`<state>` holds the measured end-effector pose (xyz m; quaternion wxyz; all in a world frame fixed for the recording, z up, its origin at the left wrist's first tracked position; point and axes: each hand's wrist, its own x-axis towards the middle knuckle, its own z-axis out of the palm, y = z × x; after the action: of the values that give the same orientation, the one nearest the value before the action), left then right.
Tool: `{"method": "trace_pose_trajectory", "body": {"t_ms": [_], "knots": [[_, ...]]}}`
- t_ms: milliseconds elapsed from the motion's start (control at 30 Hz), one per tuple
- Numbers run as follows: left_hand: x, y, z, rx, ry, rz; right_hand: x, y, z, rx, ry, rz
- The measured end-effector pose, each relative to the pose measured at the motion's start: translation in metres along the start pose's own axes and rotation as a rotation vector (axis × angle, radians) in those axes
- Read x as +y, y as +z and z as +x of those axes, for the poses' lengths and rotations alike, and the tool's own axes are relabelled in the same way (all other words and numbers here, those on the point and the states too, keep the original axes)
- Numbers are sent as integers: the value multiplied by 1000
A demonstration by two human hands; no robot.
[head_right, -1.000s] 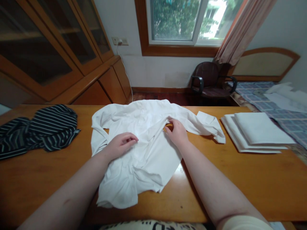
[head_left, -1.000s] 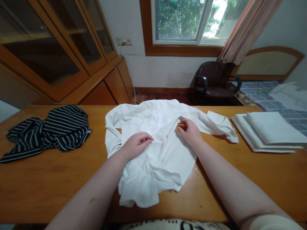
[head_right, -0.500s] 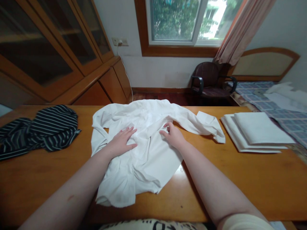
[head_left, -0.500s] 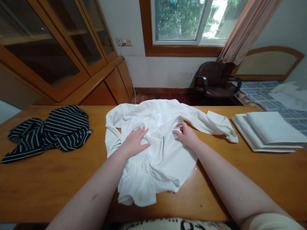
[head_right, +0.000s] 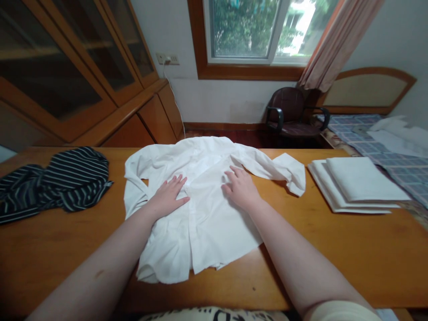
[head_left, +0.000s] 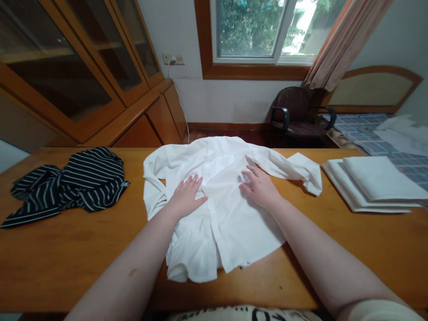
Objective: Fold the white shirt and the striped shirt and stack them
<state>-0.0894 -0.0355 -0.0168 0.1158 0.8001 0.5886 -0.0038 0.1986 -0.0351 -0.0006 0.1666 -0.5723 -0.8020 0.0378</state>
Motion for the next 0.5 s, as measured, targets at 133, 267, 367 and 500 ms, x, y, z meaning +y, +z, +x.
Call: {"method": "trace_pose_trajectory", "body": {"t_ms": [133,267,367,500], "knots": [[8,-2,-2,-44,120,-67,-4,13,-2,-250,-22,42],[12,-9,-6,-7,249,-249,5,19,-1,-294,83,1],[5,-19,-8,202,80,-221,11,18,2,-291,95,-5],[-22,-32,-10,163,-347,-63,14,17,3,-310,101,-7]]}}
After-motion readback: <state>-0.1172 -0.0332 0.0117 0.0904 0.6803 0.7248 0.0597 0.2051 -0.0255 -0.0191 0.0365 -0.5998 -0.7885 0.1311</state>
